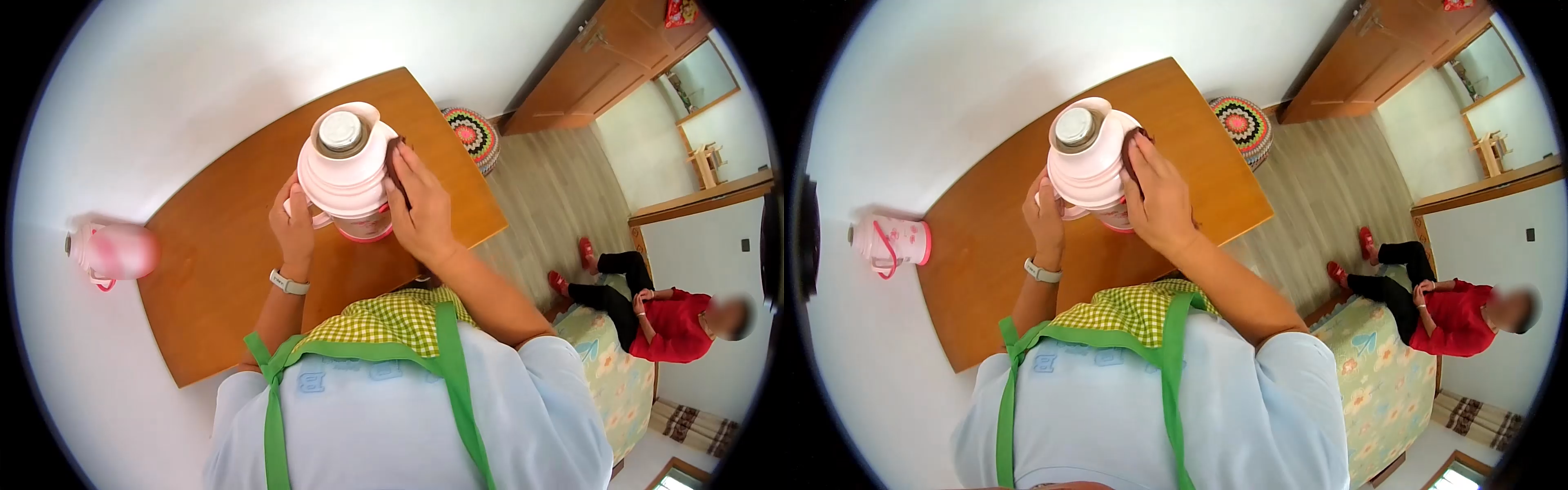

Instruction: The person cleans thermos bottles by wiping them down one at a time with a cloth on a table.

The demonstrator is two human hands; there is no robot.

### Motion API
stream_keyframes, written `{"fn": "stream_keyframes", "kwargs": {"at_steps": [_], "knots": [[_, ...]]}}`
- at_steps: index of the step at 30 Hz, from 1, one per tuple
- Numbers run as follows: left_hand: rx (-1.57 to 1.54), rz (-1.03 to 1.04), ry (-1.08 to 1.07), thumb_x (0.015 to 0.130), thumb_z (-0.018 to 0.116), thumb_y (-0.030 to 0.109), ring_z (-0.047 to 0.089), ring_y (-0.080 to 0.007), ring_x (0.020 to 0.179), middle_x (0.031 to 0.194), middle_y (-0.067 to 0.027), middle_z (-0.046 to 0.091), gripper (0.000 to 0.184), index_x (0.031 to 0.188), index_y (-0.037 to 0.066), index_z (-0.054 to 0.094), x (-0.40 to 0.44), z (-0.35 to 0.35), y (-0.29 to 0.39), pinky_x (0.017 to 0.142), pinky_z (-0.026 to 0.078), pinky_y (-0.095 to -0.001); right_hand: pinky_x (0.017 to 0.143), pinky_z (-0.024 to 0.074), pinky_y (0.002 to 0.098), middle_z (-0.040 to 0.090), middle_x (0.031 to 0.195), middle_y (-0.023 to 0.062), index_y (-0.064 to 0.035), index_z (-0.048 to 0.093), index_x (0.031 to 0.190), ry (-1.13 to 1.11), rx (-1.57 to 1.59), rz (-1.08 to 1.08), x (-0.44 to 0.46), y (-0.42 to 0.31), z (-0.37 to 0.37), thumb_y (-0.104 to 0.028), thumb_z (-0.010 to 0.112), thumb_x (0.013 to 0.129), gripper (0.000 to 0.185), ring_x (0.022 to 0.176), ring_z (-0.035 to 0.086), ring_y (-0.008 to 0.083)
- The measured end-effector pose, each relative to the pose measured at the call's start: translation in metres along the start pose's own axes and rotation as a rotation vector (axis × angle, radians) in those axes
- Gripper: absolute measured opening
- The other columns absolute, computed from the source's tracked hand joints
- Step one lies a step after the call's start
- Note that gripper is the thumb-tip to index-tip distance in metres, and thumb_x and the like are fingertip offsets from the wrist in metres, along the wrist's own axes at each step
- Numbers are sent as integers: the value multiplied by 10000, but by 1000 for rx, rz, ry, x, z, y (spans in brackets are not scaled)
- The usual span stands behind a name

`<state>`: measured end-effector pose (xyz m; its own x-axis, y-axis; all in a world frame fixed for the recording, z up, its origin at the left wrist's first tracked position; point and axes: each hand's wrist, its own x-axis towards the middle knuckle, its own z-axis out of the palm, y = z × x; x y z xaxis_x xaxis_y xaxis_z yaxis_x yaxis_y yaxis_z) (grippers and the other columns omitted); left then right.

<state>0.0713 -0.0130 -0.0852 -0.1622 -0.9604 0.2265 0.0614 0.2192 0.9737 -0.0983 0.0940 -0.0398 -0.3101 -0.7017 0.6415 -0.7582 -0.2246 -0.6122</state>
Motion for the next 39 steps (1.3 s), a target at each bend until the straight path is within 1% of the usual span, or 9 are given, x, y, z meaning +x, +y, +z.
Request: {"fn": "stream_keyframes", "kwargs": {"at_steps": [5,10,18,24,26,27,33,36,39], "knots": [[29,-69,-22,964,484,187,599,-129,915,1058,-101,657,357,1189,-62,606,3,-1,-9,801,483,-258,883,496,410,521,1264,284,82,510,1254,36,-192,-44,-25,-16,11,-33,613,817,463,1042,583,418],[34,-76,-23,960,491,190,610,-144,942,1087,-120,658,366,1200,-66,596,4,0,-10,833,483,-275,845,514,402,539,1244,285,67,525,1254,-38,-229,-36,-42,-29,17,10,619,782,484,1014,595,416],[77,-58,-64,978,474,217,604,-188,1035,1166,-147,635,409,1266,-63,550,-8,5,2,900,465,-299,581,506,294,549,1314,107,25,571,1221,-249,-449,-322,-34,-40,37,-31,596,698,527,703,569,204],[-137,88,-170,990,450,231,583,-239,1038,1223,-151,595,440,1335,-41,473,-10,-3,-9,898,465,-332,436,481,278,560,1261,219,46,645,1061,-252,-565,-322,-1,-65,68,-131,603,739,370,497,575,166],[435,260,-163,1013,424,249,586,-196,1060,1190,-132,607,401,1241,-61,537,-10,-1,-13,865,490,-311,467,505,282,572,1237,246,38,669,983,-373,-660,-299,15,-72,80,-131,612,762,284,578,647,188],[681,363,-166,873,548,184,531,-375,1038,1253,-189,543,587,1391,-24,367,-11,5,9,877,470,-395,500,527,298,575,1220,272,28,679,940,-503,-584,-242,20,-69,86,-137,621,780,238,649,686,231],[-111,11,-126,1045,304,314,579,-195,1076,1250,-151,573,496,1304,-62,497,-14,3,11,875,485,-283,545,539,326,595,1253,128,-13,669,1005,-370,-351,-184,8,-61,41,-106,615,765,262,642,674,229],[-78,-7,-163,1048,255,348,583,-185,1046,1249,-158,576,545,1350,-57,459,-11,1,-1,862,478,-270,639,560,308,597,1274,36,-48,663,1085,-389,-381,-171,-7,-52,12,-30,612,736,353,810,687,184],[-27,-83,-176,1043,281,353,578,-142,915,1128,-120,615,534,1350,-41,469,-10,-4,5,801,474,-246,626,553,323,611,1240,114,-42,651,1107,-230,-371,-216,-29,-26,3,1,599,752,361,794,683,238]]}}
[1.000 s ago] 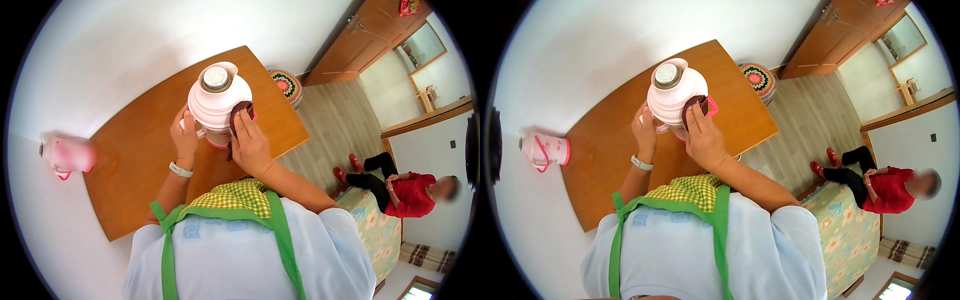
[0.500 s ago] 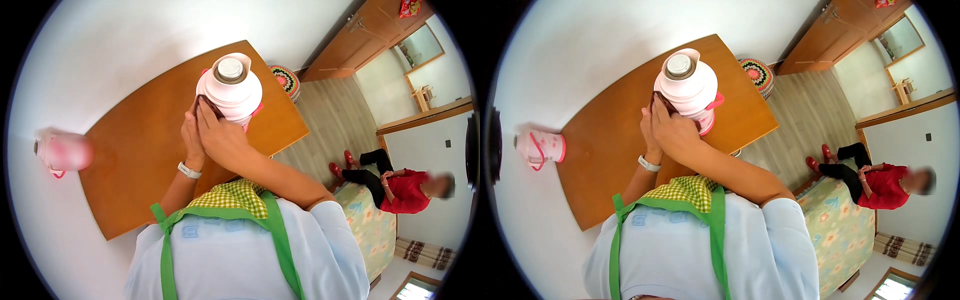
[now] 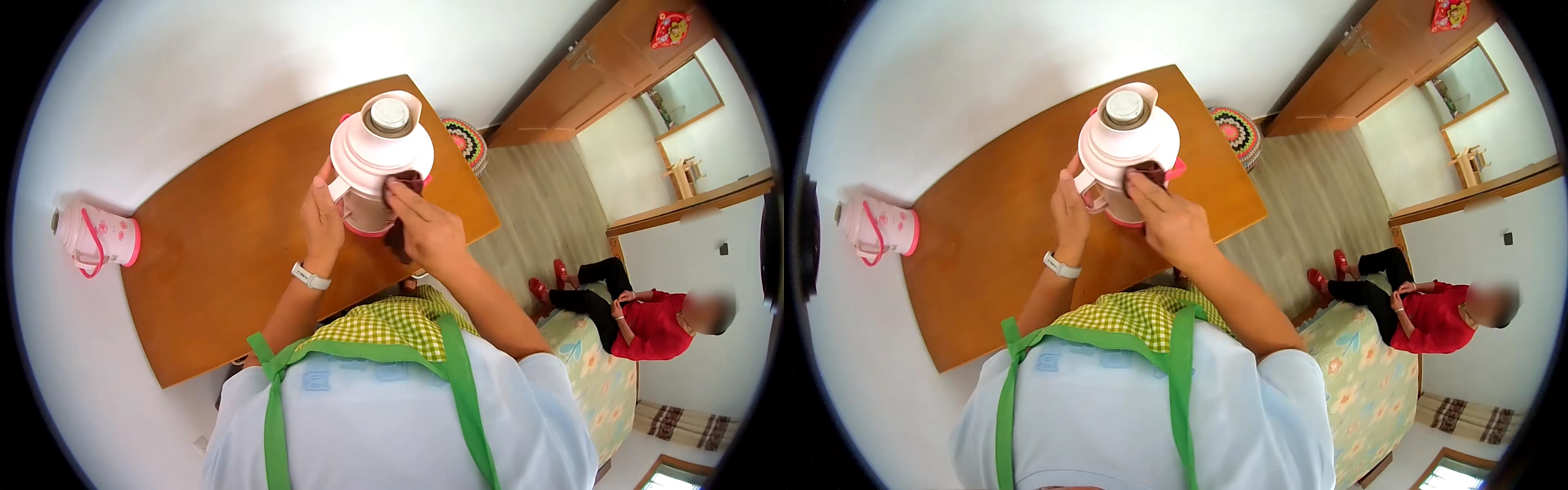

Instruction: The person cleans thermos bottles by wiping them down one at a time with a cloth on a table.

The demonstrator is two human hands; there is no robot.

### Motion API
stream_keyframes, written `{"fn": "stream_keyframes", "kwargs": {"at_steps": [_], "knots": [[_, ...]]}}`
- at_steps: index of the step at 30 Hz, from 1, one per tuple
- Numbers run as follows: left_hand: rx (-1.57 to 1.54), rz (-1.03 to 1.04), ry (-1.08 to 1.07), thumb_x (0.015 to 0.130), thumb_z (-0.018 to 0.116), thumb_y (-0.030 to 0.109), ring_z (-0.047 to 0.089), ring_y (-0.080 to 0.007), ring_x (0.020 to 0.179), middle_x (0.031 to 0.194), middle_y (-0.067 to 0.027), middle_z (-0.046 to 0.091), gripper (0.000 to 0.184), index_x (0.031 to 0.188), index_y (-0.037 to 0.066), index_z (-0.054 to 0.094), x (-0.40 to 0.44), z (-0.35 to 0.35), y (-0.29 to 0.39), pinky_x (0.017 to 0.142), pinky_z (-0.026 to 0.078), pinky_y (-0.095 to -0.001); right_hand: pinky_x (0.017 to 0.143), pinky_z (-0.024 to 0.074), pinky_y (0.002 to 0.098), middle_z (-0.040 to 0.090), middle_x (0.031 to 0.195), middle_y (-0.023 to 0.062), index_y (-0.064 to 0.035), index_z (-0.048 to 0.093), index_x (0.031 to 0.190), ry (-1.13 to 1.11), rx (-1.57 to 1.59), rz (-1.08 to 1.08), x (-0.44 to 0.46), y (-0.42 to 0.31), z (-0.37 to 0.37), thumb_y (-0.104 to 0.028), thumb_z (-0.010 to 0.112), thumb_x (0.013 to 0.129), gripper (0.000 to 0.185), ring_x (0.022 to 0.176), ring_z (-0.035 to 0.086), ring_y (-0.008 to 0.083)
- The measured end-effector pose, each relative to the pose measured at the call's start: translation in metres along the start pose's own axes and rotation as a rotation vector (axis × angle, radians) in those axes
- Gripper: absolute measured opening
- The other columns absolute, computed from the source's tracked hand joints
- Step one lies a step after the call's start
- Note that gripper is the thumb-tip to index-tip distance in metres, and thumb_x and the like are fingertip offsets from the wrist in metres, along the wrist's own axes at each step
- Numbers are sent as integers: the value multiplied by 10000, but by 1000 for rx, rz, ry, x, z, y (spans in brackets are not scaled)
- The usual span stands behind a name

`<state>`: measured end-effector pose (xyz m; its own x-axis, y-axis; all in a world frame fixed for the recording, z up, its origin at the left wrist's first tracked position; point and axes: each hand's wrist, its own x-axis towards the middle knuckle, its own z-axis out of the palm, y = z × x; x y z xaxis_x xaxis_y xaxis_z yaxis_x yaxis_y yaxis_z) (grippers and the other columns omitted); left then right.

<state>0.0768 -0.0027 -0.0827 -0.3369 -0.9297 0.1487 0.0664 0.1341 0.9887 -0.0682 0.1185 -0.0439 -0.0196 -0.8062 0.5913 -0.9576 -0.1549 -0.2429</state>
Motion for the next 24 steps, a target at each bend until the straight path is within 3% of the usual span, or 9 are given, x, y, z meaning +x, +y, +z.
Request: {"fn": "stream_keyframes", "kwargs": {"at_steps": [4,7,8,12,16,18,19,21,24], "knots": [[-53,-49,-77,1029,342,354,554,-141,917,1095,-104,599,506,1358,-5,478,1,-6,-12,818,466,-268,830,533,339,627,1172,191,-17,630,1134,233,221,183,-19,33,-5,29,580,842,300,950,649,330],[344,250,140,1013,401,334,536,-193,1027,1178,-133,557,481,1355,6,483,4,-8,-1,896,446,-324,856,508,326,651,1096,172,4,620,1128,317,370,346,-23,44,-14,-1,558,894,242,942,654,283],[279,307,146,952,551,294,498,-261,1141,1265,-173,507,488,1340,4,496,2,-6,13,972,411,-369,838,492,294,661,1020,120,10,613,1130,271,576,565,-22,41,-23,-33,537,934,215,915,643,198],[540,534,10,890,651,234,469,-269,1235,1332,-181,481,538,1347,5,482,0,5,56,1010,398,-368,800,485,261,657,997,44,-4,610,1151,421,790,610,-4,34,-31,-90,530,964,221,885,599,109],[564,514,-63,774,769,229,451,-324,1256,1333,-221,479,743,1368,-34,409,14,21,61,1013,398,-416,823,502,293,669,1040,118,-18,625,1137,411,875,713,20,19,-26,-102,579,923,235,921,640,180],[470,341,-161,740,790,249,456,-373,1239,1311,-242,486,836,1380,-65,354,22,30,71,1031,373,-445,840,490,392,647,1073,181,-36,623,1133,357,447,416,32,15,-29,-107,594,885,260,929,609,351],[485,335,-159,740,790,249,456,-373,1239,1311,-242,486,836,1380,-65,354,24,31,70,1031,373,-445,844,477,418,627,1133,177,-26,600,1178,293,299,257,33,17,-21,-125,594,882,312,956,587,361],[511,433,-165,711,801,228,477,-368,1216,1304,-233,494,836,1372,-44,369,29,35,69,1019,377,-444,950,431,419,587,1243,188,-15,574,1235,157,182,282,29,3,-19,-129,567,912,342,1091,562,346],[526,497,-182,659,822,228,504,-369,1173,1267,-205,530,816,1331,-7,424,36,36,70,974,398,-444,874,475,413,529,1319,174,9,540,1257,229,94,202,21,8,-3,-168,548,911,388,998,564,373]]}}
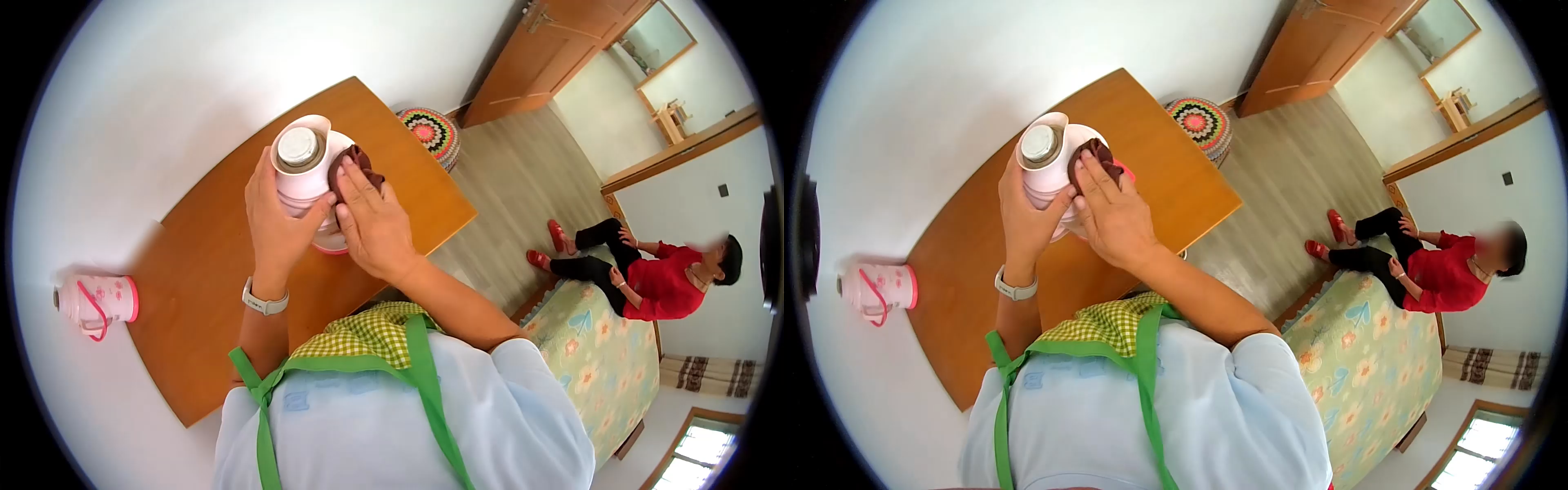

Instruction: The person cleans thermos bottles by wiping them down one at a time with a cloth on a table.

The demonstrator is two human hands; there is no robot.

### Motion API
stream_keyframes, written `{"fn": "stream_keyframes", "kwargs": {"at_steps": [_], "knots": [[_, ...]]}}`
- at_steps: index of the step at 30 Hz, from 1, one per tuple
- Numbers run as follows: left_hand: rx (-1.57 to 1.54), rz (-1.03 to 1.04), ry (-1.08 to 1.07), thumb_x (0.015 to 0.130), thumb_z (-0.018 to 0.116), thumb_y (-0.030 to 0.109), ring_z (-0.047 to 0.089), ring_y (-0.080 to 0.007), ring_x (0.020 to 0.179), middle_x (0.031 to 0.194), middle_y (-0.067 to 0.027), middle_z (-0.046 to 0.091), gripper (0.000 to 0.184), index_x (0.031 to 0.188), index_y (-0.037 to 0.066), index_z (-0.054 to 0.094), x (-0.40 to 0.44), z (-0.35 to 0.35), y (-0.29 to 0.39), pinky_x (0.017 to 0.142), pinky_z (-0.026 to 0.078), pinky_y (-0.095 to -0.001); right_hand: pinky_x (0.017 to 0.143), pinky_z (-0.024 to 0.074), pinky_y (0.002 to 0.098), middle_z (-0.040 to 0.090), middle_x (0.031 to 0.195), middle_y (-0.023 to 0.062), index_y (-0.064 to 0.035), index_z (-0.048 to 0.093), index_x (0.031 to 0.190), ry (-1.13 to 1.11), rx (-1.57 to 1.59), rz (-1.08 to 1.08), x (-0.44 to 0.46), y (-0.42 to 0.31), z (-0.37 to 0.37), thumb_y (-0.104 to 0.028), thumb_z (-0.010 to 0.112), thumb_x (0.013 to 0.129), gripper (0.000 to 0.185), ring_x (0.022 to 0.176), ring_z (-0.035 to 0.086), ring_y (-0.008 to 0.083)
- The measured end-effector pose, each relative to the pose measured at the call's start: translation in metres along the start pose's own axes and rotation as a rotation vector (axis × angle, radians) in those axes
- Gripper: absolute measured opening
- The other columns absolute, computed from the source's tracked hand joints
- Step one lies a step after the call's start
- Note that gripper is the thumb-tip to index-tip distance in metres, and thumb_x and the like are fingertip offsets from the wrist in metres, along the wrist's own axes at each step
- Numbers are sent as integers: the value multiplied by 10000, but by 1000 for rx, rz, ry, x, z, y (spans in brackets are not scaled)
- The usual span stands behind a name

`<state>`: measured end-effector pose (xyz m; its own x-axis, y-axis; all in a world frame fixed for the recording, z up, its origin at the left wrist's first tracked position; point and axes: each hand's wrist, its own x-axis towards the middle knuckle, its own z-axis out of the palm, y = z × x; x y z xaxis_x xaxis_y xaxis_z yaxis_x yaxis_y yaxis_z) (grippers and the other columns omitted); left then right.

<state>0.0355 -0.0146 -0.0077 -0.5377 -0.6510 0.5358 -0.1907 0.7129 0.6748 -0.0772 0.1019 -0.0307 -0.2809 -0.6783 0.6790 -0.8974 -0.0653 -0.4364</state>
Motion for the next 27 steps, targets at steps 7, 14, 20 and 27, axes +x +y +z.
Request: {"fn": "stream_keyframes", "kwargs": {"at_steps": [7,14,20,27], "knots": [[90,20,20,598,873,335,543,-343,1130,1229,-163,568,877,1303,24,455,-2,-1,-1,931,436,-446,910,478,384,592,1242,180,25,576,1210,-43,239,153,27,47,12,-174,516,933,346,1074,593,346],[59,-19,7,599,879,332,558,-326,1126,1239,-154,566,881,1309,31,453,0,0,4,936,453,-432,891,471,295,684,1077,122,-11,634,1162,-529,627,267,95,87,22,-213,486,975,313,997,626,177],[54,-25,-11,619,866,298,556,-313,1143,1262,-156,556,857,1322,27,459,0,-6,5,960,446,-418,848,490,289,680,1052,69,-26,650,1162,-744,793,425,113,101,45,-236,483,978,325,944,619,133],[-82,-58,-138,619,859,271,544,-292,1171,1286,-141,550,856,1335,29,456,12,-16,-5,984,434,-399,861,494,285,686,1077,83,-14,663,1131,-441,1033,521,82,99,46,-210,564,945,288,960,625,148]]}}
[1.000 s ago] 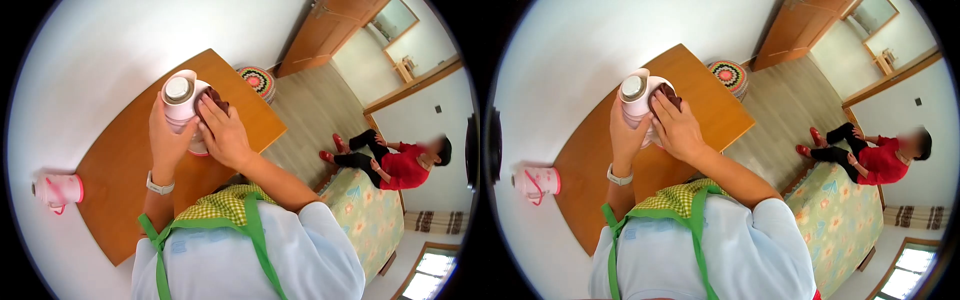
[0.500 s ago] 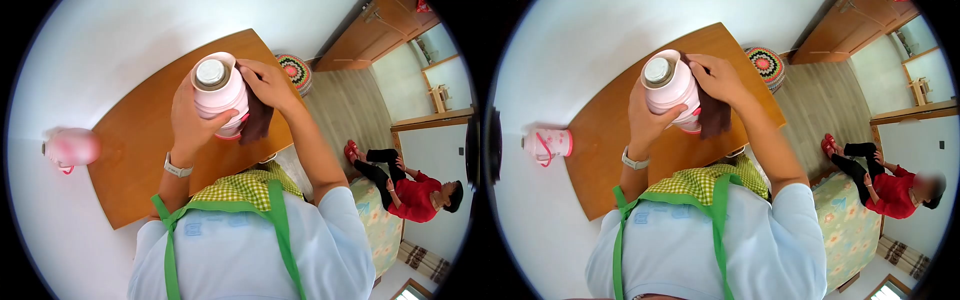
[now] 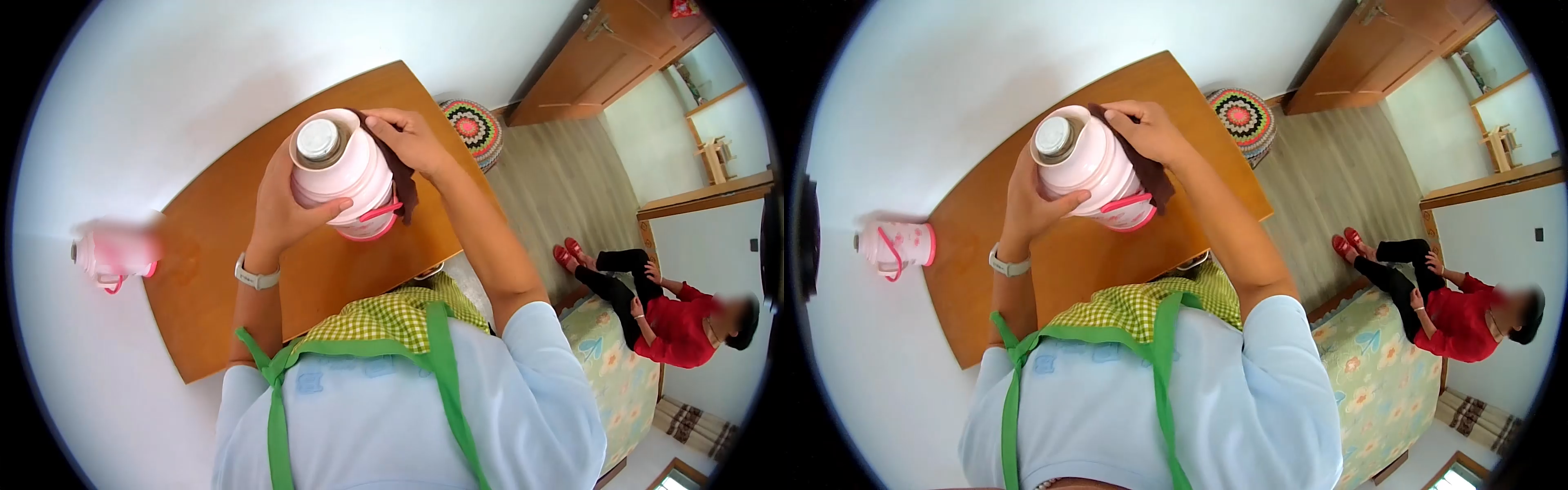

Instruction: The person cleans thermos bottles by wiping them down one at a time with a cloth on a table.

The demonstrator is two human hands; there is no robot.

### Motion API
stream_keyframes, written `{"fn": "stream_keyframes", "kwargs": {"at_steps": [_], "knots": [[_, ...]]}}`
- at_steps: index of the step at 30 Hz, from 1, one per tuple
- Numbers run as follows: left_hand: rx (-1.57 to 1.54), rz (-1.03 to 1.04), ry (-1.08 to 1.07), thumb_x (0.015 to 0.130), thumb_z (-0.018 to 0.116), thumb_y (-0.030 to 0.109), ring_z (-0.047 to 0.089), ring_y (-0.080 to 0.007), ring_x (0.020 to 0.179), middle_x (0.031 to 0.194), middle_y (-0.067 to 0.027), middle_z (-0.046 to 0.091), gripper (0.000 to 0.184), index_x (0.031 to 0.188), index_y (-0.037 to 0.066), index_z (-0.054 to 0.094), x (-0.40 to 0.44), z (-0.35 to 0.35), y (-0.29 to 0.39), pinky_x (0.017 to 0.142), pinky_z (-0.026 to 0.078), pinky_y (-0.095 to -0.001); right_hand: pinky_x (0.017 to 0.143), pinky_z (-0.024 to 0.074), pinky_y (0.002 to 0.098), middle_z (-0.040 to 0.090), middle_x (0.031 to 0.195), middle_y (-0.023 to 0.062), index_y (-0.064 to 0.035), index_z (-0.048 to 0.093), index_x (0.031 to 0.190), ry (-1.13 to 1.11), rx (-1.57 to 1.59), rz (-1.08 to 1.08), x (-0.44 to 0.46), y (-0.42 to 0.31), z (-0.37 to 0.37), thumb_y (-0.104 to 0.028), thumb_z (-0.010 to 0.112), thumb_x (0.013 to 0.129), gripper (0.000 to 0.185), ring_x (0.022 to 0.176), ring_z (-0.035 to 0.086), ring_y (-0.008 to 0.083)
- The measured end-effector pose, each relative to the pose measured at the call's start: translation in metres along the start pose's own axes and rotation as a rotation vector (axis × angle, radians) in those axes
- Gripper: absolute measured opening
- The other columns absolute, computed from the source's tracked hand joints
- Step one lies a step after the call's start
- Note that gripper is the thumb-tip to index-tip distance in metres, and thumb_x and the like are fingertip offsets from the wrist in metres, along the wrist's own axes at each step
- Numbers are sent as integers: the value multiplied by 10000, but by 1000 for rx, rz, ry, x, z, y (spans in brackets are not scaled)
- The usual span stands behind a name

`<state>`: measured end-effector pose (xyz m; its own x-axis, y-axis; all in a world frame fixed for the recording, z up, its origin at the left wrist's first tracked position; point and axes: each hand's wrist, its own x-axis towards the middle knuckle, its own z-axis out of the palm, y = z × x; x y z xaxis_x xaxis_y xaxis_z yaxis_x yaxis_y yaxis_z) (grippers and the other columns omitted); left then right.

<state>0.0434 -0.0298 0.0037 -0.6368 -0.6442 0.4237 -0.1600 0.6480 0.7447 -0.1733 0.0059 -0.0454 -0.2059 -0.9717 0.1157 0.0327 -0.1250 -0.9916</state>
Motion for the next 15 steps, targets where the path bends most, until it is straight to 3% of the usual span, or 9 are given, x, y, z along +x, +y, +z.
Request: {"fn": "stream_keyframes", "kwargs": {"at_steps": [2,6,9,10,12,15], "knots": [[-193,-85,-108,603,868,280,531,-273,1198,1296,-136,548,894,1350,29,445,5,-6,0,994,428,-391,874,488,286,683,1095,95,-13,661,1133,31,-42,-30,-6,-2,2,-194,571,940,280,986,625,162],[-88,-48,-155,594,876,291,520,-259,1216,1302,-132,545,917,1357,28,440,11,-16,-5,1005,422,-380,885,485,306,684,1071,132,-2,667,1096,119,-138,-232,-19,0,14,-145,604,908,244,1000,637,221],[-70,-52,-173,618,875,245,503,-228,1218,1305,-116,533,911,1372,8,421,8,-13,-6,1029,392,-367,836,493,379,662,1024,198,16,667,1033,422,-448,-405,-51,-16,37,-59,605,854,204,959,633,342],[-76,-55,-169,618,875,245,503,-228,1218,1305,-116,533,911,1372,8,421,5,-13,-6,1029,392,-367,836,493,379,662,1024,198,16,667,1033,418,-453,-402,-61,-15,46,-59,605,854,204,959,633,342],[-113,-10,-152,626,869,250,498,-236,1222,1313,-119,527,921,1382,5,402,5,-11,-8,1034,386,-372,808,490,401,653,1046,207,33,657,1041,487,-707,-681,-76,-16,60,-34,612,834,222,925,629,351],[-105,10,-167,638,864,247,478,-246,1245,1344,-127,499,937,1399,7,372,6,-10,-13,1041,377,-382,787,488,409,641,1078,207,42,651,1034,477,-756,-689,-90,-12,71,-4,615,815,226,908,621,353]]}}
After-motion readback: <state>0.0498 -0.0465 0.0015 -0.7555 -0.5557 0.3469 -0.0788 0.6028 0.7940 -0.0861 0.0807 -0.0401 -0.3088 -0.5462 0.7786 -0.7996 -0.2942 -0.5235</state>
